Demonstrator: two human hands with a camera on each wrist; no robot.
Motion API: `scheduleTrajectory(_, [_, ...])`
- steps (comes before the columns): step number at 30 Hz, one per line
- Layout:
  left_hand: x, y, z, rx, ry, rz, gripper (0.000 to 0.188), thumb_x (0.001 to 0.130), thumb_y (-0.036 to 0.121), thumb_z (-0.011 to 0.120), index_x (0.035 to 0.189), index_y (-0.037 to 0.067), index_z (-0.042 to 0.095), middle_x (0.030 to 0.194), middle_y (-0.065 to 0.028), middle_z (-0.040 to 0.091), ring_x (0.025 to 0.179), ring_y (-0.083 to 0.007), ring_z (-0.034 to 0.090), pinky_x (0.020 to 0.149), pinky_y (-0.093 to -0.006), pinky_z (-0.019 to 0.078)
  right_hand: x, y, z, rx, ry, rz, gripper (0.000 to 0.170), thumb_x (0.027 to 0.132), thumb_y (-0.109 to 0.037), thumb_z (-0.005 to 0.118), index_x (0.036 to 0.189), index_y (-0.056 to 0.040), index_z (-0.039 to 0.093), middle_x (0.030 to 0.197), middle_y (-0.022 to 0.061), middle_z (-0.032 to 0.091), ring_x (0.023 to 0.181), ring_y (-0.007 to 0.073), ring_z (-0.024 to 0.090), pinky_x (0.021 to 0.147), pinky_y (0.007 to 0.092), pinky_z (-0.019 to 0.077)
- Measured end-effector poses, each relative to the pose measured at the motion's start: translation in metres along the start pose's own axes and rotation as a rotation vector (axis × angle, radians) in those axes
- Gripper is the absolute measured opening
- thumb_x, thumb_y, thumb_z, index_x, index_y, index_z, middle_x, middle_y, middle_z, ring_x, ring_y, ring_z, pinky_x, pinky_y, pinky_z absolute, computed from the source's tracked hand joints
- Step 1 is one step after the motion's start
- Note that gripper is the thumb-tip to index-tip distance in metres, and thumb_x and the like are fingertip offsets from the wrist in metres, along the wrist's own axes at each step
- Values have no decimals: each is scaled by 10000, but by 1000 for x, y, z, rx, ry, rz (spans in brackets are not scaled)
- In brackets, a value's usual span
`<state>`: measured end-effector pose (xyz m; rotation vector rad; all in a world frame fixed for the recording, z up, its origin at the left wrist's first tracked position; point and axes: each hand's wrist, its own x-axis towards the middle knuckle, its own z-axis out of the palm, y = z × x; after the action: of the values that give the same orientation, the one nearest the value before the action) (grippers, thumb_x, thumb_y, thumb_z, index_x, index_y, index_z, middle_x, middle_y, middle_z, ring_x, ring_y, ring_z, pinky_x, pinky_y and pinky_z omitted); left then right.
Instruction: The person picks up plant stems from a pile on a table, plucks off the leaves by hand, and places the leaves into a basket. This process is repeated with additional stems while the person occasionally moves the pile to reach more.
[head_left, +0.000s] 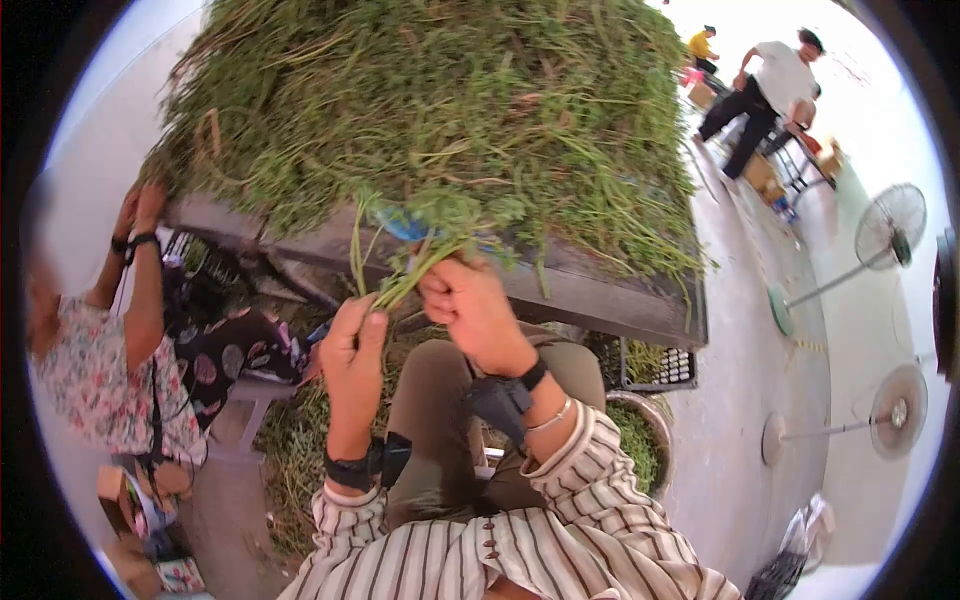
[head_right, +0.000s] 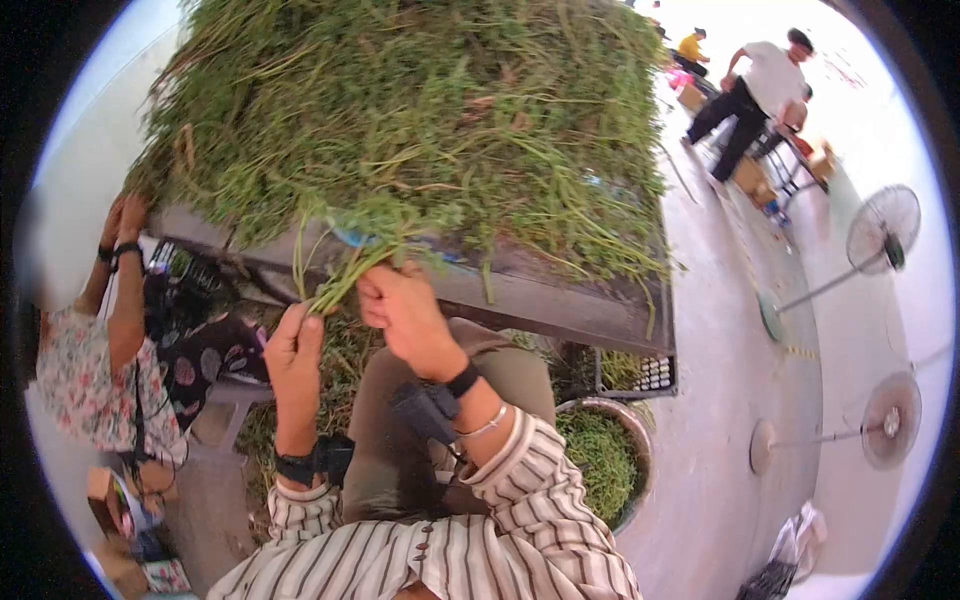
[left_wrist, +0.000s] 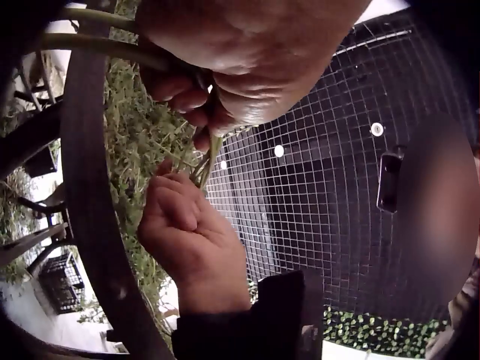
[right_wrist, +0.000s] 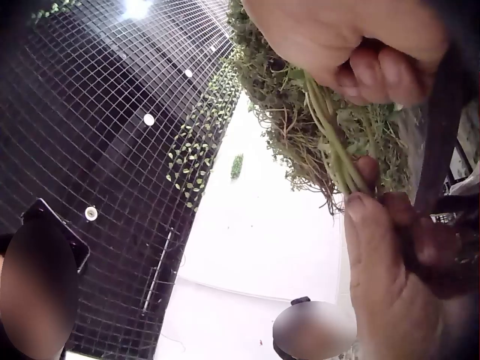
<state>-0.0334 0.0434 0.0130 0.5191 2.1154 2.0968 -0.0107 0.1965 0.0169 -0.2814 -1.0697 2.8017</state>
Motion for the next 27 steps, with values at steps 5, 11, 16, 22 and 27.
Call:
scheduleTrajectory(5, [4,7,1,249,64,324,206,866,88,542,1000,-68,560,765,-52,446,689,-132,429,609,-241,352,-5,-6,12,-177,69,27,151,849,-114,479,709,-78,433,604,-26,402,441,40,316,371,192,225])
scheduleTrajectory(11, [6,6,2,324,87,331,203,861,86,552,991,-69,561,773,-50,441,695,-136,425,618,-232,357,-6,-14,10,-466,95,16,188,893,-201,489,784,-50,516,616,-32,436,451,23,326,370,191,221])
scheduleTrajectory(16, [9,7,1,416,104,370,188,853,59,550,996,-62,562,753,-64,448,666,-150,428,599,-238,359,-12,-23,9,-671,42,-55,225,890,-227,510,768,-38,529,572,-53,422,477,20,340,426,184,264])
scheduleTrajectory(22, [9,0,0,409,132,365,189,837,28,556,1010,-47,574,752,-73,459,652,-153,439,581,-241,364,-10,-27,3,-668,5,-178,201,894,-204,507,822,-21,548,606,-61,443,509,20,374,446,191,295])
scheduleTrajectory(27, [12,-4,3,486,171,479,217,789,-21,590,1004,-8,610,723,-77,473,584,-162,465,523,-250,377,-10,-13,13,-691,-43,-195,177,864,-144,524,956,2,563,661,-46,476,563,29,400,490,198,334])
